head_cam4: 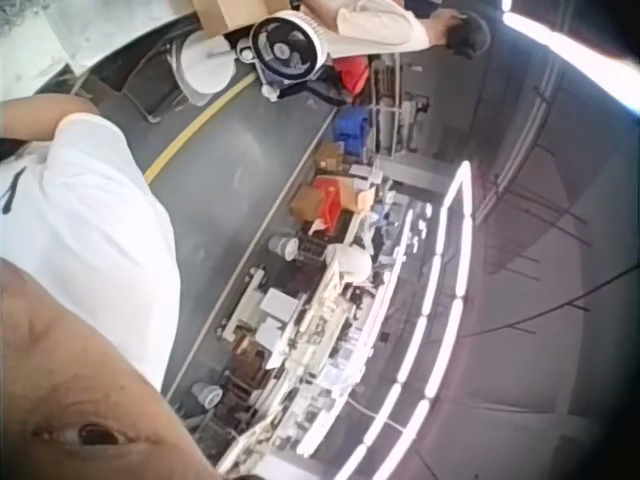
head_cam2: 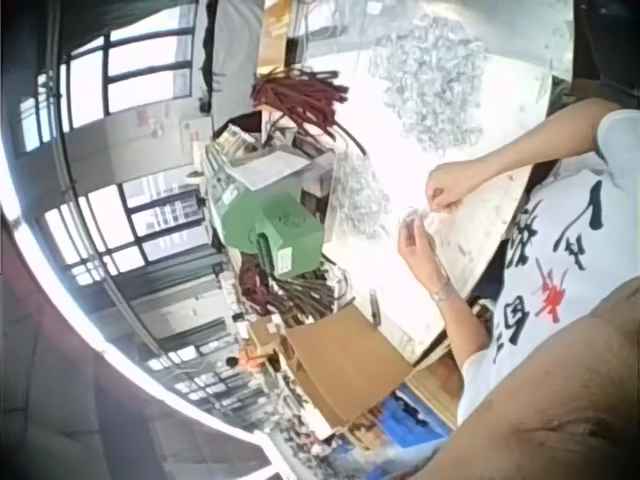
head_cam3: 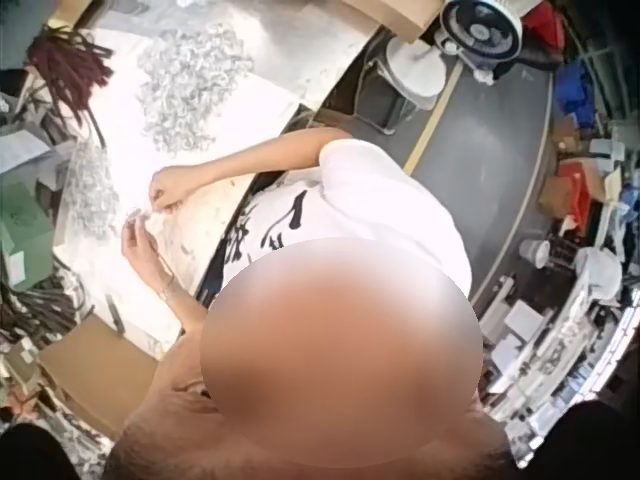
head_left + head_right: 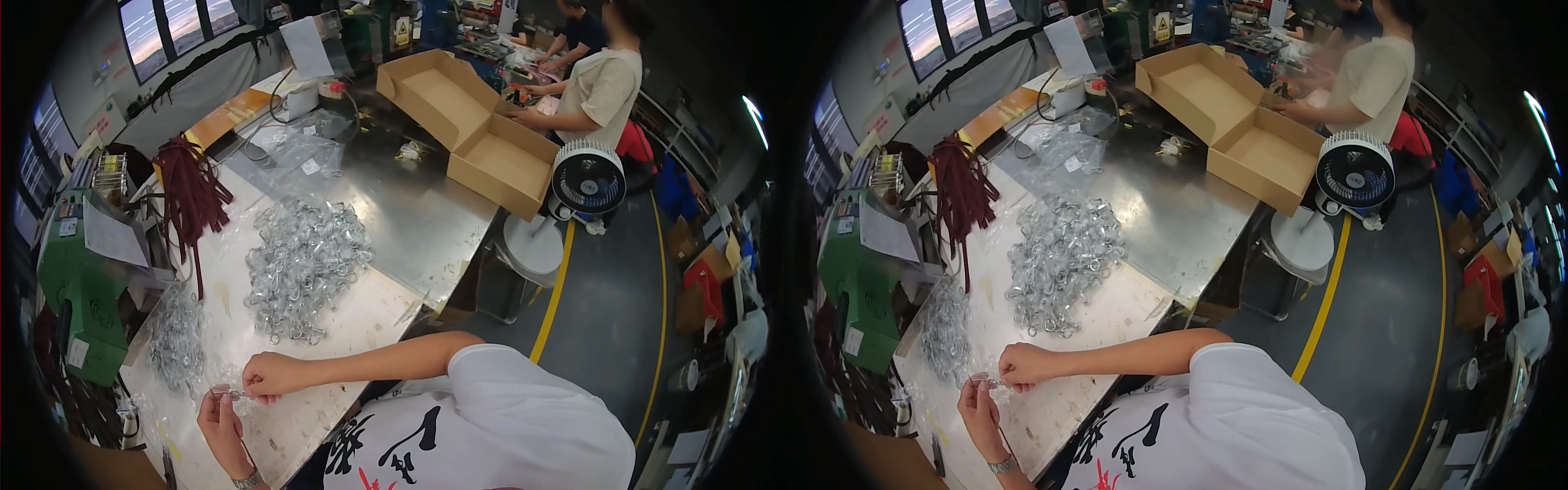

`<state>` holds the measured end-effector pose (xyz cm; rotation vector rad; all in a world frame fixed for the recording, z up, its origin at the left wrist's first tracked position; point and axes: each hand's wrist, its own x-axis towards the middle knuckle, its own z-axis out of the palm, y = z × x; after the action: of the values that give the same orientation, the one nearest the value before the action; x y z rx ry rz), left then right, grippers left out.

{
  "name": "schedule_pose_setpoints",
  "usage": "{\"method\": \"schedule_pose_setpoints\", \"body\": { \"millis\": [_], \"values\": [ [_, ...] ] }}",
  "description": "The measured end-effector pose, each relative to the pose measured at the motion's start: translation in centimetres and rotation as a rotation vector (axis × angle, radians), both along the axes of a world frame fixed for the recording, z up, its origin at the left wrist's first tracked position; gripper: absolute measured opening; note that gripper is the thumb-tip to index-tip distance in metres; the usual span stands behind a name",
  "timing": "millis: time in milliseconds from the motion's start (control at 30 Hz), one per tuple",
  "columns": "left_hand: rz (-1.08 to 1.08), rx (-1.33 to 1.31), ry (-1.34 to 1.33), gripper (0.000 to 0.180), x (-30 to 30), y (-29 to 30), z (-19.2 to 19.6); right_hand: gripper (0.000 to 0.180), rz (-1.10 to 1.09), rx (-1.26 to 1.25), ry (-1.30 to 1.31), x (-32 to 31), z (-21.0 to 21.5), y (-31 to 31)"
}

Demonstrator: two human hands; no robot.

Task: The person assembles small metal hardware components by hand at a factory workstation. They pick up individual metal pieces, manipulate them to connect or adjust them, and place the finished units into a pile on the table. The process is repetitive, involving handling small metallic parts one by one.

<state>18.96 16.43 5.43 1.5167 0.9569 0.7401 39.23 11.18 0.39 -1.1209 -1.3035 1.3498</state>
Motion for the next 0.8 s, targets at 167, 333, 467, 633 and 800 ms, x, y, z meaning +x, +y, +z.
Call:
{"method": "schedule_pose_setpoints", "body": {
  "millis": [167,333,467,633,800],
  "values": [
    [0.059,0.233,0.185,0.018,-1.5,1.2,-3.3,0.019,0.024,0.059,-0.05,-0.5,-0.5,0.4],
    [0.126,0.345,0.214,0.022,-2.3,2.6,-5.7,0.017,0.012,0.01,0.059,0.2,-1.2,0.4],
    [-0.004,-0.026,0.001,0.022,-0.5,0.6,-2.3,0.013,-0.008,0.028,-0.027,0.6,-0.6,0.2],
    [-0.094,-0.061,0.077,0.02,-0.8,0.8,-2.3,0.014,-0.047,0.071,-0.134,0.3,-0.7,-0.1],
    [0.057,-0.023,-0.041,0.018,0.0,-0.5,-3.0,0.02,-0.266,0.279,-0.253,-0.1,-1.4,0.6]
  ]
}}
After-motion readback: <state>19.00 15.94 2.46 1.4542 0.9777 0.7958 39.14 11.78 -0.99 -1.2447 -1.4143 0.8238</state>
